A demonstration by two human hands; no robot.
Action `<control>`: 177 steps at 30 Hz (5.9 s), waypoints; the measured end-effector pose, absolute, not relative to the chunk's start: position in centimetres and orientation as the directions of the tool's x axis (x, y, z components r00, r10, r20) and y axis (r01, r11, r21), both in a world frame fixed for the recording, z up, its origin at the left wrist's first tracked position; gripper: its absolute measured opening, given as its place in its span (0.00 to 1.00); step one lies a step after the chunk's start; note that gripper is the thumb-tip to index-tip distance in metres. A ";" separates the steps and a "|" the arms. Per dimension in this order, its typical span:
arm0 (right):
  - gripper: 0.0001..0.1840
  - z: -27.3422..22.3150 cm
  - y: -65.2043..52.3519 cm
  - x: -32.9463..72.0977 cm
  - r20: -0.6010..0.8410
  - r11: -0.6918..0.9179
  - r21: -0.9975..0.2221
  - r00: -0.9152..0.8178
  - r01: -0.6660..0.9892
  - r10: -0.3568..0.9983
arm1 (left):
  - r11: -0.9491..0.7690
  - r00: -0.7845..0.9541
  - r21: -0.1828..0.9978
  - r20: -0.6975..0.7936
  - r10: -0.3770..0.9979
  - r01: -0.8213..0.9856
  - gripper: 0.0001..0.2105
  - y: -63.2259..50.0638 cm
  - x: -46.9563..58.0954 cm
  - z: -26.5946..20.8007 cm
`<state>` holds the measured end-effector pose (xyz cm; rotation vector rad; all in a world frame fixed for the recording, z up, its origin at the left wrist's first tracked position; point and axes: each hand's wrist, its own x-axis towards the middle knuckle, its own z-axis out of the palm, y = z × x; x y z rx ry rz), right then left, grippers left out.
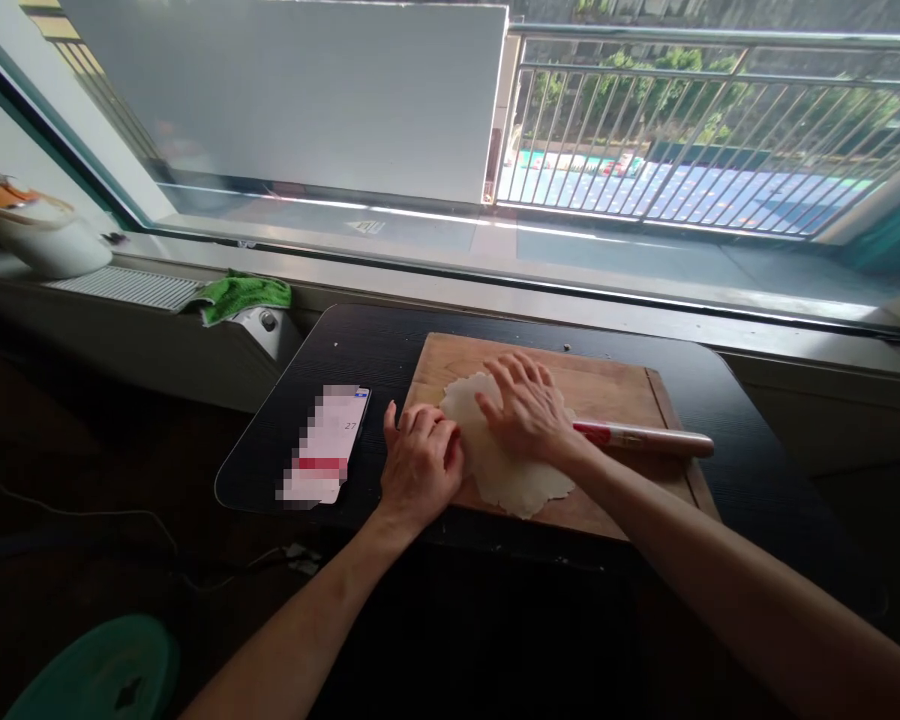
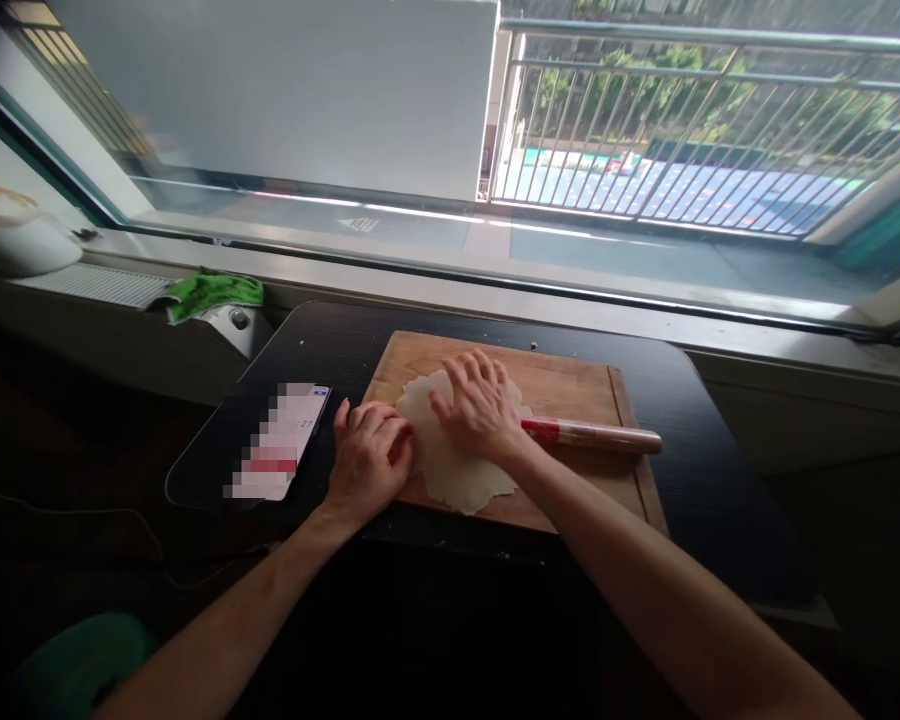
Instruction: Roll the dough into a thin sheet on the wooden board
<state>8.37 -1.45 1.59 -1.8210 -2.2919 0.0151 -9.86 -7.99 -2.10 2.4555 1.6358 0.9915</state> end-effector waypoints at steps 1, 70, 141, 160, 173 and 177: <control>0.31 1.8 -0.2 8.4 0.143 0.180 -0.150 -0.159 0.972 0.977 | -0.445 0.241 0.362 0.486 0.840 0.820 0.05 -8.0 -9.9 -2.1; 0.32 1.8 3.3 6.4 0.183 0.414 -0.094 -0.393 0.905 0.901 | -0.486 0.249 0.300 0.577 0.778 0.821 0.06 -8.2 -10.1 -2.3; 0.32 2.5 5.8 7.9 0.098 0.153 -0.197 -0.135 0.969 0.986 | -0.357 0.164 0.370 0.460 0.872 0.858 0.06 -7.5 -11.1 -1.5; 0.35 1.7 2.7 7.5 0.153 0.434 -0.128 -0.415 0.892 0.897 | -0.400 0.206 0.299 0.516 0.832 0.866 0.05 -7.1 -11.9 -2.2; 0.37 2.2 4.2 8.0 0.067 0.378 -0.188 -0.372 0.906 0.926 | -0.402 0.206 0.299 0.519 0.830 0.865 0.05 -7.2 -11.8 -2.1; 0.37 2.8 6.5 8.8 0.014 0.167 -0.190 -0.168 0.967 0.986 | -0.395 0.204 0.295 0.515 0.832 0.870 0.05 -7.2 -11.9 -2.1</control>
